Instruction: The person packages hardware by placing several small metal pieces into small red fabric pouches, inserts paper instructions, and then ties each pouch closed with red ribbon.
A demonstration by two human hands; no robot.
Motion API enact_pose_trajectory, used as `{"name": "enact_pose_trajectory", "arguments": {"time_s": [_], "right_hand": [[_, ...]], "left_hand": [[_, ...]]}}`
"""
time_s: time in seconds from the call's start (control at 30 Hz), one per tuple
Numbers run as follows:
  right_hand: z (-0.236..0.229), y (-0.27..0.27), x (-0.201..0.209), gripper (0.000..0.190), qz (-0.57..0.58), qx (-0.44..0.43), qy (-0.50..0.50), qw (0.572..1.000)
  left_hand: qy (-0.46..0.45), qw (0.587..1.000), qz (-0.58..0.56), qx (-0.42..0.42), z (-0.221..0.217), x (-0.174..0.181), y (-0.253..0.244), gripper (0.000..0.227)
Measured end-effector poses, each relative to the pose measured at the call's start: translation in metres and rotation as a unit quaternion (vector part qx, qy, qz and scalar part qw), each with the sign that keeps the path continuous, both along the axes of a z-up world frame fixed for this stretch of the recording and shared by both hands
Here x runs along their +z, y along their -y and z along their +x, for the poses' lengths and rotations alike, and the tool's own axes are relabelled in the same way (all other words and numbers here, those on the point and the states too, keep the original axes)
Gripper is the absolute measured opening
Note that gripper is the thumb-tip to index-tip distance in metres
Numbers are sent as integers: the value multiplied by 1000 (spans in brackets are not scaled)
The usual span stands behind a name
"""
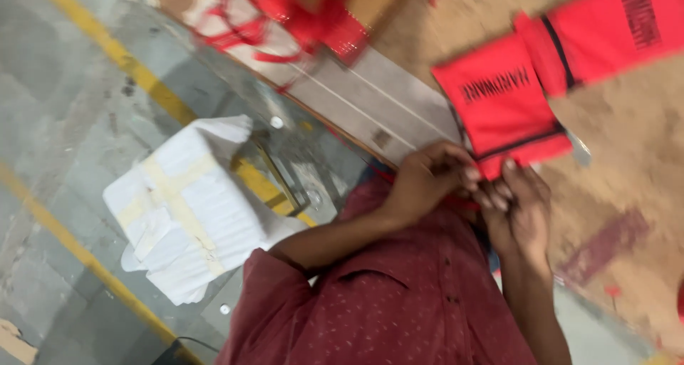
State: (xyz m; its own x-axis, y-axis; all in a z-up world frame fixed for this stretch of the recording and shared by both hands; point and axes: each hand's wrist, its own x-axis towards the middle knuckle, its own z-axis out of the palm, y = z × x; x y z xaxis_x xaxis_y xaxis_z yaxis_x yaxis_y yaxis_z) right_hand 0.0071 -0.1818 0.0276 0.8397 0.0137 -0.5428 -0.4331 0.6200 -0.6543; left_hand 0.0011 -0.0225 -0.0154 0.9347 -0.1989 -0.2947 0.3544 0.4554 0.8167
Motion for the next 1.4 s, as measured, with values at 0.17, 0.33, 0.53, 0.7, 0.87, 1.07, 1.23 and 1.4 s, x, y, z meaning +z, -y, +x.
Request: {"name": "enact_pose_trajectory", "arguments": {"time_s": [0.17, 0.33, 0.53, 0.7, 0.87, 1.07, 1.23, 1.4], "right_hand": [[0, 0, 4, 18, 45, -2, -3, 999], [-2, 3, 1, 22, 73, -8, -12, 997], [-3, 1, 6, 23, 66, -2, -14, 998], [-5, 3, 4, 23, 76, -9, -10, 997], [-5, 5, 1, 25, 81, -6, -7, 997], [-3, 5, 1, 17, 87, -6, -8, 996], [-3, 5, -1, 18, 86, -7, 0, 996], [-2, 3, 3, 14, 77, -6, -13, 997]], "left_hand": [[-52, 997, -43, 21, 2, 9, -6, 15], [-51, 996, -69, 16, 0, 10, -8, 20], [-37, 997, -71, 10, -3, 10, -9, 25], [-48, 995, -82, 15, -5, 8, -6, 26], [-69, 994, -78, 22, -4, 10, -6, 27], [-75, 995, -68, 16, -3, 11, -7, 23], [-71, 995, -62, 17, -2, 11, -6, 22], [-68, 996, -53, 2, -2, 6, -6, 22]]}}
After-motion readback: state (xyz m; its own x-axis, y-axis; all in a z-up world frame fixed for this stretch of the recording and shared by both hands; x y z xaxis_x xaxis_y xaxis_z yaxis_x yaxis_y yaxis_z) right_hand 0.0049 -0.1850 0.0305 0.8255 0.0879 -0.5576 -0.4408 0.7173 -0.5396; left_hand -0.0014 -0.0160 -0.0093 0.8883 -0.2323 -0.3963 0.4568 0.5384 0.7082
